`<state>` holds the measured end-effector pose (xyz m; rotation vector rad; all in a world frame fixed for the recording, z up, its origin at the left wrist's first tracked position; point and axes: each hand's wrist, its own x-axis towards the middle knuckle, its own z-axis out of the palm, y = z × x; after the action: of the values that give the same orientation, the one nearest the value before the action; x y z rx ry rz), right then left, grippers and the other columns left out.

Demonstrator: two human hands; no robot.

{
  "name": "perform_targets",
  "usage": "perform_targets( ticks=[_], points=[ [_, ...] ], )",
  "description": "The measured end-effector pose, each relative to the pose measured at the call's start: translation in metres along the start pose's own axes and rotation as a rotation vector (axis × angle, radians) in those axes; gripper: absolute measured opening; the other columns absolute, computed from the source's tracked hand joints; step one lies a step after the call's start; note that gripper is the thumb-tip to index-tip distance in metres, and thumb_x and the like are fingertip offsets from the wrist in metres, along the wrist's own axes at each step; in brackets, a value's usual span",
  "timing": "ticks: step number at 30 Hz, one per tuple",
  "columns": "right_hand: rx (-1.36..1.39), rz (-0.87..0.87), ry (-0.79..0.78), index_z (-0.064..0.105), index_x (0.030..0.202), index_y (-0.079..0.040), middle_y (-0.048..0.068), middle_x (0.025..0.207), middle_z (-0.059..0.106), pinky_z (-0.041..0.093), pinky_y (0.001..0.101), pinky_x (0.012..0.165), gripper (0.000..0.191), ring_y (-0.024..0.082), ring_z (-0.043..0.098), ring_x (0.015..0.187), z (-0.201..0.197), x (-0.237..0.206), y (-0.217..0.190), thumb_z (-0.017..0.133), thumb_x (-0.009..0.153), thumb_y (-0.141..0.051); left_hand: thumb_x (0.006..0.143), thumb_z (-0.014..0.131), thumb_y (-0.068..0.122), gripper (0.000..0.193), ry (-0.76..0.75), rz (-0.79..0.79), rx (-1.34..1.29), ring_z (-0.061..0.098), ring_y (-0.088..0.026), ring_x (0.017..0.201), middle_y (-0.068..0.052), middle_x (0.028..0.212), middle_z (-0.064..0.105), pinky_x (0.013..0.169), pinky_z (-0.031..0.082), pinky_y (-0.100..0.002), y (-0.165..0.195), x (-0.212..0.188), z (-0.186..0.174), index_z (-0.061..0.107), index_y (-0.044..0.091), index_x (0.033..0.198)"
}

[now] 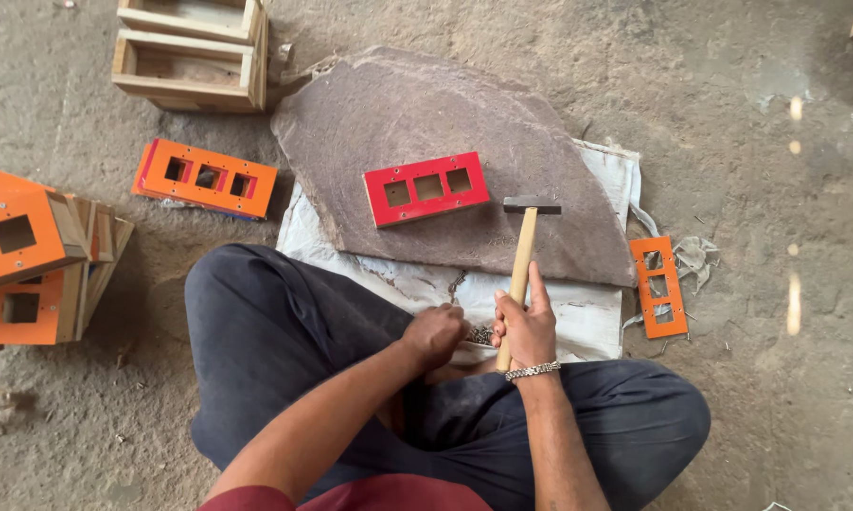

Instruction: The person sits on the floor and uses a hammer to drive nails into small orange and red wooden frames. They repeatedly pick up frames, position them on a cloth, hammer nails, and place the finished frames into a nearby wooden box.

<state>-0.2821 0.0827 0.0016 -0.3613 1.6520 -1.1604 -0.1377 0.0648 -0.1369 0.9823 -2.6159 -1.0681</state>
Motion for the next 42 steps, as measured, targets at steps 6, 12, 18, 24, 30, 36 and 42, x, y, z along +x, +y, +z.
perform_targets(
  ticks=[6, 12, 18, 24, 30, 36, 42],
  points=[
    [0.032, -0.011, -0.024, 0.027, 0.163, -0.021, 0.003, 0.067, 0.053, 0.041, 0.0257, 0.036, 0.084, 0.009, 0.048, 0.046, -0.001, 0.001, 0.000, 0.065, 0.090, -0.006, 0.077, 0.061, 0.002, 0.018, 0.008, -0.028, -0.027, 0.067, -0.039, 0.098, -0.019, 0.102, 0.068, 0.079, 0.056, -0.048, -0.005, -0.002, -0.002, 0.074, 0.008, 0.087],
    [0.026, 0.009, 0.002, 0.027, 0.163, -0.022, 0.003, 0.067, 0.054, 0.041, 0.0261, 0.035, 0.085, 0.009, 0.049, 0.046, -0.003, 0.004, 0.006, 0.066, 0.089, -0.006, 0.079, 0.062, 0.001, 0.011, 0.019, -0.064, 0.040, 0.070, -0.039, 0.096, -0.021, 0.104, 0.068, 0.081, 0.058, -0.047, -0.009, -0.005, -0.010, 0.073, 0.003, 0.082],
    [-0.005, -0.003, -0.003, 0.026, 0.163, -0.022, 0.004, 0.068, 0.054, 0.041, 0.0262, 0.035, 0.085, 0.009, 0.049, 0.046, -0.004, 0.005, 0.007, 0.066, 0.090, -0.005, 0.079, 0.065, 0.003, 0.014, -0.127, -0.196, 0.095, 0.069, -0.038, 0.100, -0.020, 0.109, 0.068, 0.082, 0.058, -0.047, -0.002, -0.004, -0.022, 0.073, 0.005, 0.091],
    [0.033, -0.008, -0.011, 0.027, 0.163, -0.022, 0.003, 0.066, 0.053, 0.040, 0.0261, 0.034, 0.086, 0.009, 0.048, 0.045, -0.001, 0.003, 0.006, 0.066, 0.088, -0.004, 0.087, 0.067, 0.013, 0.010, -0.008, -0.206, -0.042, 0.069, -0.037, 0.098, -0.017, 0.108, 0.069, 0.081, 0.056, -0.048, 0.004, -0.010, -0.035, 0.071, 0.007, 0.094],
    [0.004, 0.004, 0.012, 0.027, 0.163, -0.022, 0.004, 0.067, 0.054, 0.041, 0.0261, 0.035, 0.086, 0.009, 0.049, 0.046, -0.001, 0.003, 0.005, 0.066, 0.089, -0.004, 0.091, 0.066, 0.017, 0.012, 0.129, -0.240, -0.274, 0.070, -0.038, 0.091, -0.018, 0.095, 0.073, 0.080, 0.055, -0.049, 0.003, -0.003, -0.032, 0.071, 0.007, 0.094],
    [0.013, -0.009, -0.009, 0.026, 0.163, -0.022, 0.003, 0.067, 0.055, 0.041, 0.0263, 0.035, 0.085, 0.009, 0.050, 0.046, -0.002, 0.005, 0.006, 0.065, 0.089, -0.004, 0.088, 0.073, 0.012, 0.013, 0.765, -0.026, -0.292, 0.075, -0.031, 0.089, -0.016, 0.098, 0.076, 0.081, 0.059, -0.037, -0.044, 0.033, -0.076, 0.078, 0.006, 0.100],
    [-0.008, -0.001, 0.007, 0.028, 0.163, -0.024, 0.003, 0.066, 0.053, 0.041, 0.0264, 0.035, 0.086, 0.009, 0.049, 0.046, -0.001, 0.006, 0.005, 0.066, 0.089, -0.005, 0.094, 0.070, 0.012, 0.014, 0.836, -0.369, -0.462, 0.074, -0.017, 0.077, -0.010, 0.087, 0.078, 0.072, 0.059, -0.030, -0.093, 0.050, -0.163, 0.078, 0.005, 0.104]
  ],
)
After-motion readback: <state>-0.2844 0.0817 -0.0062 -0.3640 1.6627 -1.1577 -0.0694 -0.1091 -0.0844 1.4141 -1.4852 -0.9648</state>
